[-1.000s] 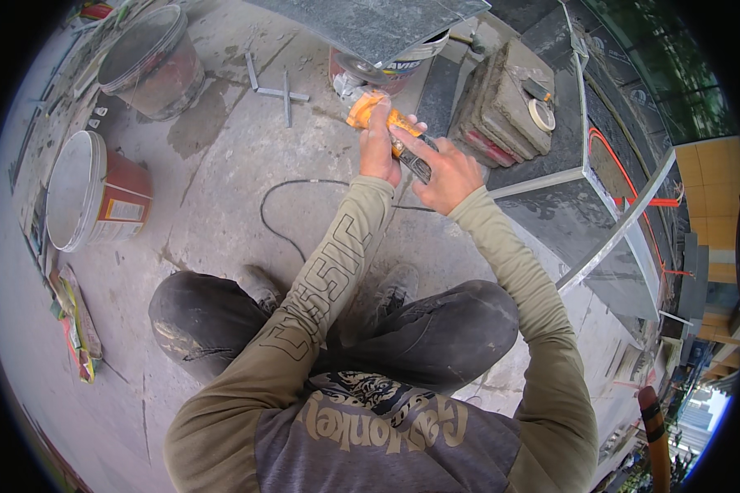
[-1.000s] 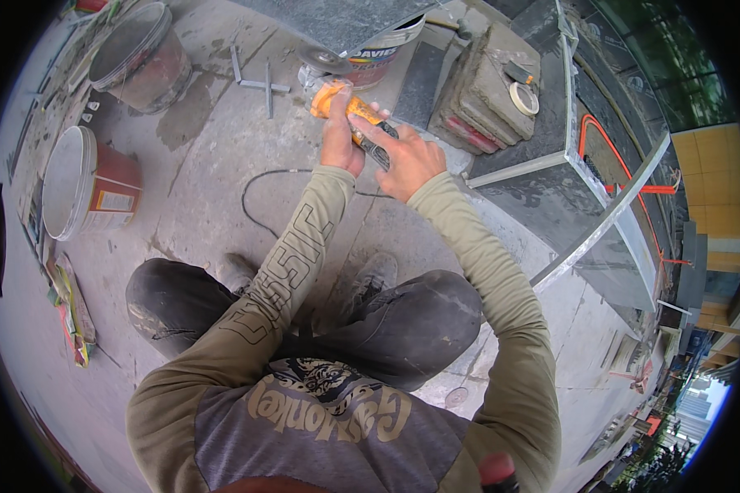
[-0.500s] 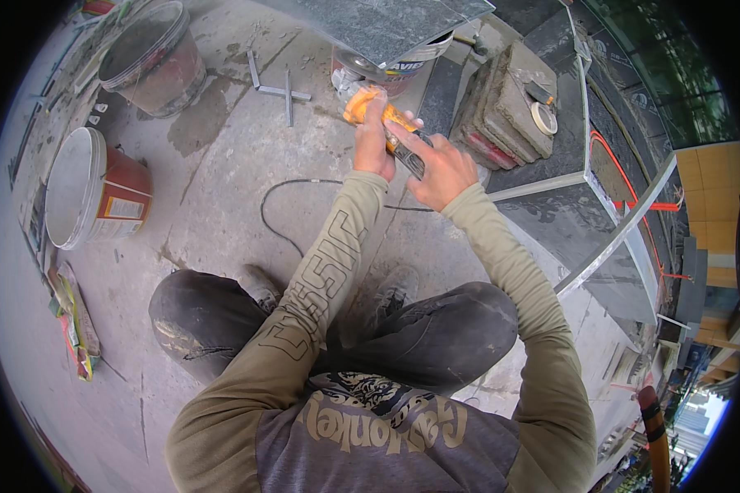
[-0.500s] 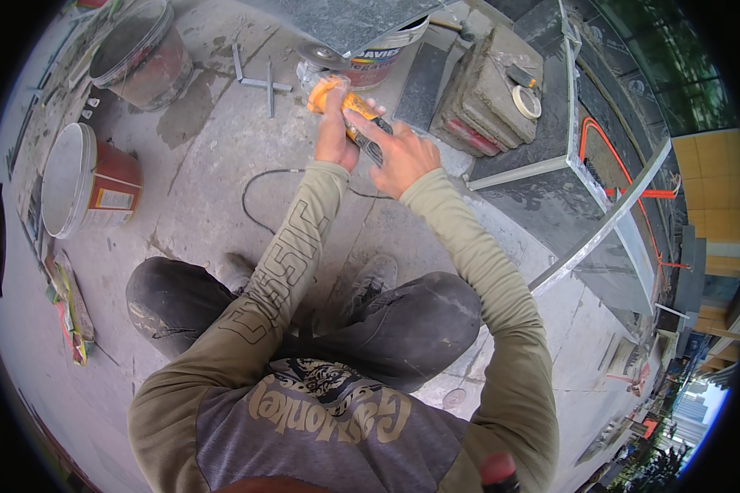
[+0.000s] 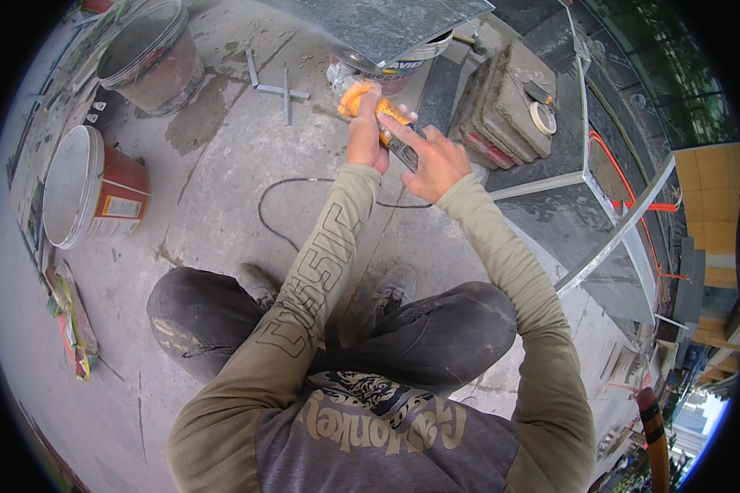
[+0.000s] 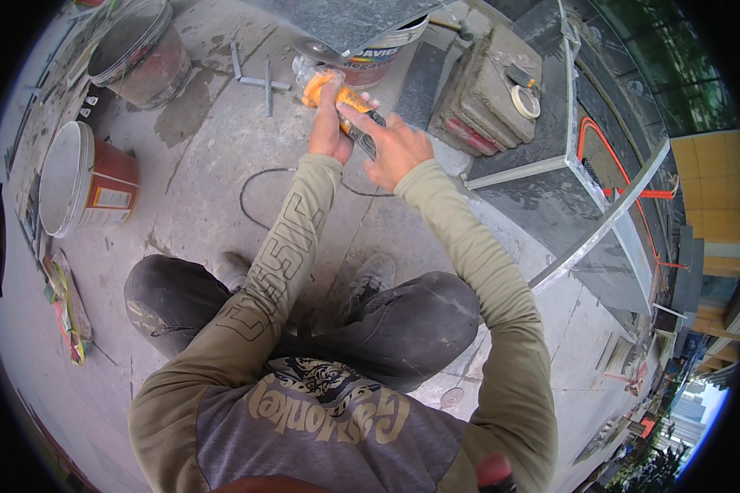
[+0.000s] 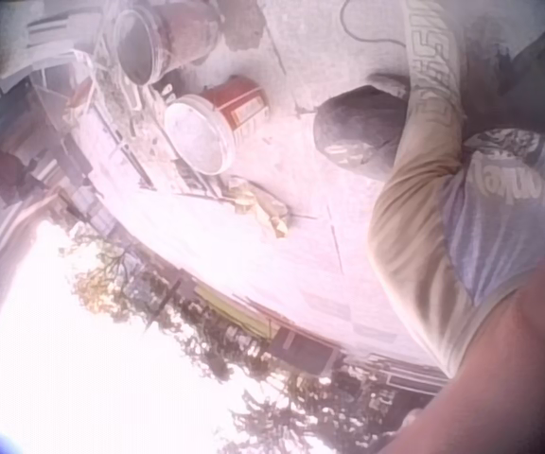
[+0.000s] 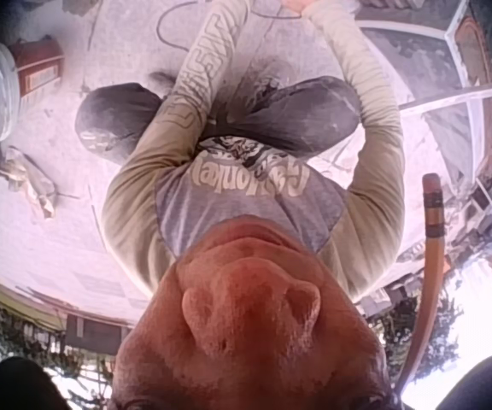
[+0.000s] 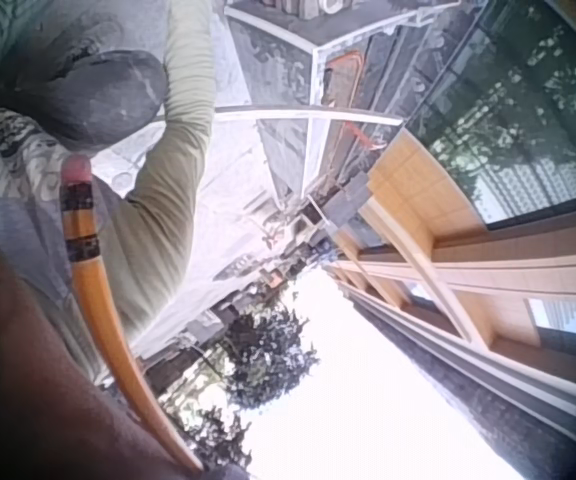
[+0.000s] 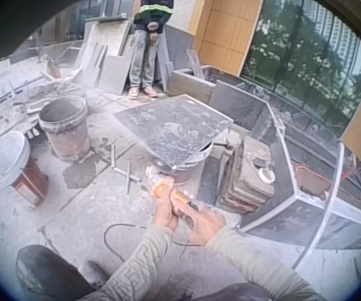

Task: The person uses an angle grinder to cut a dark tile, then lifts and fits the tile into a curved section of a tiled structure.

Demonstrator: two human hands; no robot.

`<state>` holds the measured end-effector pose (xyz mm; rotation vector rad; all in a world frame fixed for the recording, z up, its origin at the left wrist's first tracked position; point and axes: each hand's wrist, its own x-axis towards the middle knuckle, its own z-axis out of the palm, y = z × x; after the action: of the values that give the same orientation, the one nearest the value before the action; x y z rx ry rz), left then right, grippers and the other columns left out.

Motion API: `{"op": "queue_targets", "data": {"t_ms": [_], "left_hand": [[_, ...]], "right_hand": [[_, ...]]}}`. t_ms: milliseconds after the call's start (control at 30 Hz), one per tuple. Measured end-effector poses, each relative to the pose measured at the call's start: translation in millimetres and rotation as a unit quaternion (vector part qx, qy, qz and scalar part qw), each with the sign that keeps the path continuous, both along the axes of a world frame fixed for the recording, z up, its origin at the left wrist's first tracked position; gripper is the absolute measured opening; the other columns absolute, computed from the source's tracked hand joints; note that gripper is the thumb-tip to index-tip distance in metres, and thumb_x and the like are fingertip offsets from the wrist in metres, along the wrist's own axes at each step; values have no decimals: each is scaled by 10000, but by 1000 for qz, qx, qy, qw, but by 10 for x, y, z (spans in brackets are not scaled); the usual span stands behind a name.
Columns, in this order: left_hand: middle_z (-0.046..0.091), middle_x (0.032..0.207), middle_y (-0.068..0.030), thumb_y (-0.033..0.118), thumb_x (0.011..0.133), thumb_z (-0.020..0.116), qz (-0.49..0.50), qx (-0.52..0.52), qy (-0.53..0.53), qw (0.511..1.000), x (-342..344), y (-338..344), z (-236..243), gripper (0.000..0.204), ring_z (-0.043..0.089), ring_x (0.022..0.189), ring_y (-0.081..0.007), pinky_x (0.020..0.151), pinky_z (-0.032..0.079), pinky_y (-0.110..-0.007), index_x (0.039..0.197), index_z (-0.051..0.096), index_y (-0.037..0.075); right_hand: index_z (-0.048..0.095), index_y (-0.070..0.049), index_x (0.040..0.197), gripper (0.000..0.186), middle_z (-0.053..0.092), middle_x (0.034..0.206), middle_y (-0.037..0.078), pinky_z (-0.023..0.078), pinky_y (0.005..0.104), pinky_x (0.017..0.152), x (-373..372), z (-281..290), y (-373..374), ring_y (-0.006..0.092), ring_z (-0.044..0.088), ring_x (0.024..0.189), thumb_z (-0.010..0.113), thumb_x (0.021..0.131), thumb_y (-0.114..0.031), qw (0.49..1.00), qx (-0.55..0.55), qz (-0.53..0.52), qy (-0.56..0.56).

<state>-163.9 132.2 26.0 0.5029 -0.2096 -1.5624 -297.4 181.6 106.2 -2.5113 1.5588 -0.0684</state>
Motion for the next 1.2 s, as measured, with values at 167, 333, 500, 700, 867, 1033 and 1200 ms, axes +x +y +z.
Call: {"op": "queue_targets", "data": {"t_ms": [167, 333, 500, 700, 867, 1033, 1200], "left_hand": [[661, 914, -139, 416, 1022, 619, -2, 8, -5, 1000, 42, -24, 10, 447, 725, 837, -305, 766, 604, -427, 1223, 540, 25], [661, 918, -143, 415, 1025, 613, -2, 9, -1, 1000, 53, -58, -25, 455, 728, 829, -311, 742, 609, -426, 1233, 536, 18], [661, 921, -145, 419, 1026, 612, -1, 12, -4, 1000, 52, -98, -61, 463, 731, 830, -316, 723, 613, -420, 1242, 532, 17], [641, 973, -132, 458, 1014, 625, -27, 4, -8, 1000, 102, -126, -68, 485, 708, 887, -292, 815, 598, -433, 1299, 491, 89], [644, 978, -129, 456, 1022, 608, -31, 5, -16, 999, 132, -151, -56, 476, 709, 902, -293, 828, 598, -433, 1278, 509, 68], [640, 973, -126, 437, 1022, 615, -32, 5, -6, 999, 140, -173, -78, 466, 706, 916, -293, 842, 598, -432, 1272, 515, 57], [632, 986, -127, 397, 1017, 637, -35, 8, 16, 999, 118, -109, -19, 447, 696, 937, -293, 859, 596, -434, 1281, 501, 64]], "right_hand": [[370, -486, 1586, 968, 618, 1022, 200, 576, 528, 802, 46, 7, -27, 421, 698, 871, 750, 755, -167, 1000, -1, -5, 4], [414, -461, 1569, 939, 615, 1008, 176, 562, 532, 803, 56, -28, -39, 414, 679, 903, 741, 733, -185, 1000, -15, -6, -14], [423, -453, 1565, 931, 615, 1003, 177, 561, 532, 807, 65, -63, -57, 416, 680, 909, 742, 731, -188, 999, -26, -12, -15], [361, -517, 1576, 949, 640, 1043, 176, 583, 520, 843, 121, -1, -86, 407, 712, 895, 747, 777, -181, 1000, -2, -18, 7], [391, -500, 1572, 939, 627, 1018, 184, 574, 524, 822, 138, -36, -102, 413, 698, 902, 738, 757, -188, 1000, -13, -21, 0], [375, -518, 1572, 926, 646, 1065, 201, 593, 526, 830, 126, -72, -138, 416, 724, 898, 749, 785, -204, 1000, -11, -22, -1], [436, -496, 1552, 904, 632, 1008, 193, 577, 522, 803, 73, -78, -66, 407, 697, 876, 744, 761, -183, 999, -27, -20, -26]]}}
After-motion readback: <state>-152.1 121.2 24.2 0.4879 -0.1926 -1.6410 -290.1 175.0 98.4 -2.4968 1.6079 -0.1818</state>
